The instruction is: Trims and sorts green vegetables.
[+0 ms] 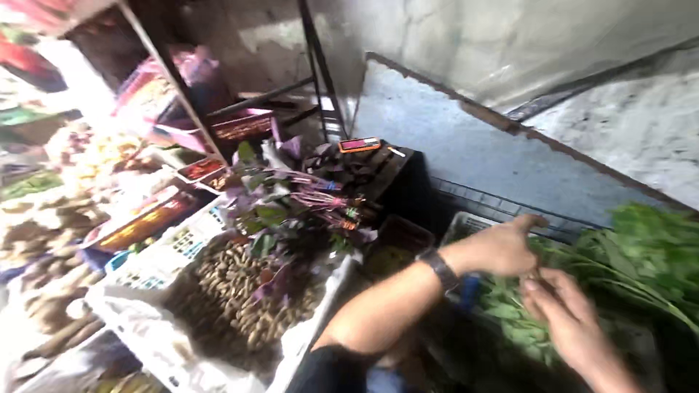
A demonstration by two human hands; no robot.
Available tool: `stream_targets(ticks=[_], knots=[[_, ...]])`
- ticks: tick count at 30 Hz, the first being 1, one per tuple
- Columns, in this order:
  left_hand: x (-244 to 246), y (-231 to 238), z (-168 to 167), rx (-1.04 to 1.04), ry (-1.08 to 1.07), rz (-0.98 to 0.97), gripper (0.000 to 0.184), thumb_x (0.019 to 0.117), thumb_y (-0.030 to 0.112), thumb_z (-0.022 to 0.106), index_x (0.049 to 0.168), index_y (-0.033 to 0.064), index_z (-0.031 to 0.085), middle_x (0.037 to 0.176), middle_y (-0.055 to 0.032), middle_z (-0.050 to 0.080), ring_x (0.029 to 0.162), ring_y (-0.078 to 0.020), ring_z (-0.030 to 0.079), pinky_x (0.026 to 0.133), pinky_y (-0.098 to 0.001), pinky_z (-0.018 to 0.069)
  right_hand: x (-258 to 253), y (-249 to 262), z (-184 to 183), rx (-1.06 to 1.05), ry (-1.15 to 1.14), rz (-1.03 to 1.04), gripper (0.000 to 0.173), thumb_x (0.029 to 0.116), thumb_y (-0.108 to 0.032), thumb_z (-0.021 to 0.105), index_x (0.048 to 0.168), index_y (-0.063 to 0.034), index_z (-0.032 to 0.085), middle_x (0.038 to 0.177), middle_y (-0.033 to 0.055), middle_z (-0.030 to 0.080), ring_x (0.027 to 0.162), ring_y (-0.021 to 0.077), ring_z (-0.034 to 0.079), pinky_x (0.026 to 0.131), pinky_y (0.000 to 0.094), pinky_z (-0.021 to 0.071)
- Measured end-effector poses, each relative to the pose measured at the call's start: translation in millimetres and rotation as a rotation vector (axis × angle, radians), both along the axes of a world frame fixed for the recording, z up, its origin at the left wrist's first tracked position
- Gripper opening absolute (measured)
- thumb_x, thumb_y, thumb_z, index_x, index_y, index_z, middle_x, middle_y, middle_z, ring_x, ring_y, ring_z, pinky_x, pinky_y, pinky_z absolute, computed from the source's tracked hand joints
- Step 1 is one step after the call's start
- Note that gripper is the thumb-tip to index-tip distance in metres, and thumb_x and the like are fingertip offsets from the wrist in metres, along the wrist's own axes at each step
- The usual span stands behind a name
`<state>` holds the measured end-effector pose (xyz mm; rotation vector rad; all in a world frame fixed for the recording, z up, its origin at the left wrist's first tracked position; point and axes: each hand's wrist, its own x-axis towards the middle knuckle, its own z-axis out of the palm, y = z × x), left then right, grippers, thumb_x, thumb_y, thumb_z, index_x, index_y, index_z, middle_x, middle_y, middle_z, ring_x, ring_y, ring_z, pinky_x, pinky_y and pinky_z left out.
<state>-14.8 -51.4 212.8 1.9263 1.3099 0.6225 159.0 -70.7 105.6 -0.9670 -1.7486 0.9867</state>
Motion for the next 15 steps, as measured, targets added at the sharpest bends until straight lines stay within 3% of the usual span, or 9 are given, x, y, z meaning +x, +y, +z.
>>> stream_targets(ticks=[2, 4, 6, 9, 10, 12, 13, 14, 15], knots=[[-5.9, -6.9, 33.1, -0.005, 0.242, -0.084, 0.032, 0.103, 0.02, 0.06, 0.13, 0.0035, 0.063, 0.104, -0.015, 0.07, 0.088, -0.0227, 0.067, 0.079, -0.0435, 0.0553, 1.8, 4.5, 16.6, 0.034, 0.111, 0.105, 0.03, 0.099, -0.026, 0.055, 0.119, -0.0034, 0.051, 0.089, -0.0025, 0.06, 0.057, 0.0015, 0.054, 0.051, 0.0203, 0.0509], [-13.4, -15.7, 61.1, 0.021, 0.305, -0.108, 0.027, 0.1067, 0.025, 0.055, 0.104, 0.0008, 0.067, 0.075, -0.0069, 0.062, 0.058, -0.0118, 0.055, 0.054, -0.0301, 0.0483, 2.2, 9.1, 39.5, 0.104, 0.169, 0.203, 0.028, 0.1002, -0.027, 0.057, 0.119, -0.0062, 0.051, 0.096, -0.0037, 0.065, 0.066, 0.0021, 0.062, 0.059, 0.0214, 0.0573], [-18.2, -19.4, 92.8, 0.058, 0.275, -0.067, 0.034, 0.1085, 0.027, 0.051, 0.095, -0.0004, 0.067, 0.067, -0.0057, 0.061, 0.049, -0.01, 0.051, 0.048, -0.0278, 0.045, 12.5, 12.7, 63.6, 0.205, 0.118, 0.186, 0.034, 0.0995, -0.03, 0.059, 0.125, -0.0081, 0.055, 0.11, -0.0034, 0.068, 0.093, 0.0034, 0.067, 0.083, 0.0257, 0.0598], [-22.5, -12.1, 130.4, 0.084, 0.174, 0.134, 0.039, 0.1101, 0.035, 0.046, 0.096, 0.0054, 0.067, 0.066, -0.0008, 0.063, 0.046, -0.0062, 0.05, 0.043, -0.0227, 0.0411, 39.0, 13.7, 95.5, 0.328, 0.1, -0.048, 0.041, 0.0994, -0.03, 0.061, 0.134, -0.0089, 0.057, 0.128, 0.0036, 0.066, 0.114, 0.0122, 0.065, 0.097, 0.0354, 0.0559], [-24.1, -10.9, 140.6, 0.088, 0.116, 0.193, 0.039, 0.11, 0.035, 0.046, 0.098, 0.006, 0.068, 0.068, -0.0007, 0.065, 0.046, -0.0059, 0.051, 0.042, -0.0214, 0.0412, 48.1, 11.7, 104.7, 0.358, 0.18, -0.103, 0.034, 0.1018, -0.027, 0.059, 0.131, -0.0092, 0.058, 0.124, 0.0029, 0.066, 0.11, 0.0128, 0.066, 0.096, 0.0355, 0.0569], [-20.9, -8.3, 149.5, 0.131, -0.014, 0.282, 0.04, 0.1099, 0.034, 0.047, 0.098, 0.0044, 0.07, 0.07, -0.0022, 0.068, 0.046, -0.0068, 0.053, 0.042, -0.0215, 0.0418, 62.0, 1.4, 117.4, 0.315, 0.374, -0.126, 0.018, 0.1062, -0.026, 0.05, 0.114, -0.0165, 0.063, 0.099, -0.0067, 0.067, 0.085, 0.0074, 0.067, 0.078, 0.0292, 0.0594], [-14.7, -8.1, 148.6, 0.174, -0.065, 0.306, 0.04, 0.1101, 0.034, 0.046, 0.098, 0.0039, 0.069, 0.072, -0.0026, 0.07, 0.049, -0.0076, 0.056, 0.044, -0.0224, 0.0441, 66.4, -7.1, 122.2, 0.197, 0.392, -0.067, 0.027, 0.1082, -0.03, 0.042, 0.107, -0.0173, 0.066, 0.09, -0.0075, 0.067, 0.076, 0.0075, 0.066, 0.071, 0.0285, 0.0596], [-5.3, -9.9, 143.2, 0.241, -0.102, 0.306, 0.039, 0.1104, 0.034, 0.046, 0.098, 0.0039, 0.067, 0.075, -0.003, 0.072, 0.052, -0.0086, 0.06, 0.046, -0.024, 0.0482, 69.2, -13.7, 124.7, 0.039, 0.359, 0.039, 0.042, 0.11, -0.037, 0.033, 0.108, -0.013, 0.067, 0.088, -0.0032, 0.071, 0.075, 0.0112, 0.068, 0.071, 0.0311, 0.06], [8.8, -15.4, 131.8, 0.344, -0.132, 0.284, 0.037, 0.1103, 0.033, 0.047, 0.096, 0.004, 0.066, 0.074, -0.0037, 0.072, 0.051, -0.0103, 0.061, 0.045, -0.0259, 0.0492, 70.2, -16.1, 124.6, -0.129, 0.319, 0.149, 0.057, 0.1104, -0.046, 0.025, 0.118, -0.0078, 0.067, 0.095, 0.0025, 0.074, 0.082, 0.0156, 0.071, 0.075, 0.0341, 0.0606]])
